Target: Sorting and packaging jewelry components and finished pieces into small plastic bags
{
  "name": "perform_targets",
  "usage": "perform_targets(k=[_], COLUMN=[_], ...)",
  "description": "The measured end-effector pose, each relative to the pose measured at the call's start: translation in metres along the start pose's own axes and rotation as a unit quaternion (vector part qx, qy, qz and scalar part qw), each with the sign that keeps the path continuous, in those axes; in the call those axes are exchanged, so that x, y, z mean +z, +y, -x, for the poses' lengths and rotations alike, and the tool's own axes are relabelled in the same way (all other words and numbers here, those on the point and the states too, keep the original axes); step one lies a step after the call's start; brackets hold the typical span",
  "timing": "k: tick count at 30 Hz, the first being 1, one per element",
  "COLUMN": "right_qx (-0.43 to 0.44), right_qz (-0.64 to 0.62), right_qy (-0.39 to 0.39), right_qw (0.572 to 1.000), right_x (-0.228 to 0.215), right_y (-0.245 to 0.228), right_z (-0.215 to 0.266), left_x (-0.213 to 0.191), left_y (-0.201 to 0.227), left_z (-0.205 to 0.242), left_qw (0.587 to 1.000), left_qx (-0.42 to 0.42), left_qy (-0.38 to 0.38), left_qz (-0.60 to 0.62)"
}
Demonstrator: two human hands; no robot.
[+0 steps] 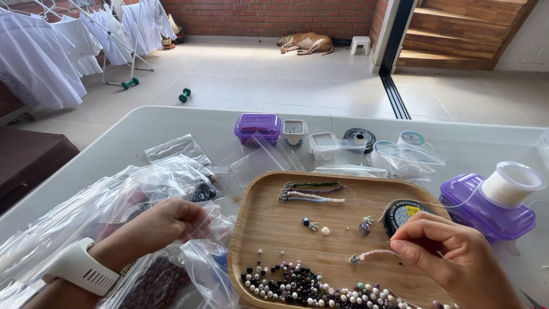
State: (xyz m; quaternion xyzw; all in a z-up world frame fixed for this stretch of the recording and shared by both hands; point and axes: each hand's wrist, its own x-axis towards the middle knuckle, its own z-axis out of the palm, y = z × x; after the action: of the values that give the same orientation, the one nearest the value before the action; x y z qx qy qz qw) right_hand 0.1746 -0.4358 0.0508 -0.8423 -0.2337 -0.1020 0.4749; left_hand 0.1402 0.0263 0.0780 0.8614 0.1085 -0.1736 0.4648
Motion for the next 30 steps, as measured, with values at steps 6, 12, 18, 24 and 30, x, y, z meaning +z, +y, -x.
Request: perform_targets(k=[6,12,18,24,30], right_qx=[0.018,0.044,0.019,0.013,-0.028], right_qz=[-0.001,0.003,0.01,0.004,-0.027], right_qy=[-0.001,0.004,-0.005,-0.003,-0.007], right_qw=[1.0,0.999,1.0,1.0,0.999], right_x=[0.002,0.001,0.0,0.002,0.005], right_y=[-0.006,-0.005,-0.005,-0.013,-0.018], right_z=[0.001,0.002,0.002,0.002,-0.002], left_x=[0.008,0.006,0.015,0.018,0.018], left_y=[-0.017,-0.032,-0.01,-0.04,-0.042], left_z=[-0.023,-0.03,-0.011,-0.032,-0.035], left_qw=[0.977,0.949,0.99,0.98,0.919], left_qx=[0.094,0.069,0.082,0.177,0.223], left_qy=[-0.011,0.019,-0.005,-0.084,-0.009], left_qz=[-0.189,-0.308,-0.114,-0.029,-0.327])
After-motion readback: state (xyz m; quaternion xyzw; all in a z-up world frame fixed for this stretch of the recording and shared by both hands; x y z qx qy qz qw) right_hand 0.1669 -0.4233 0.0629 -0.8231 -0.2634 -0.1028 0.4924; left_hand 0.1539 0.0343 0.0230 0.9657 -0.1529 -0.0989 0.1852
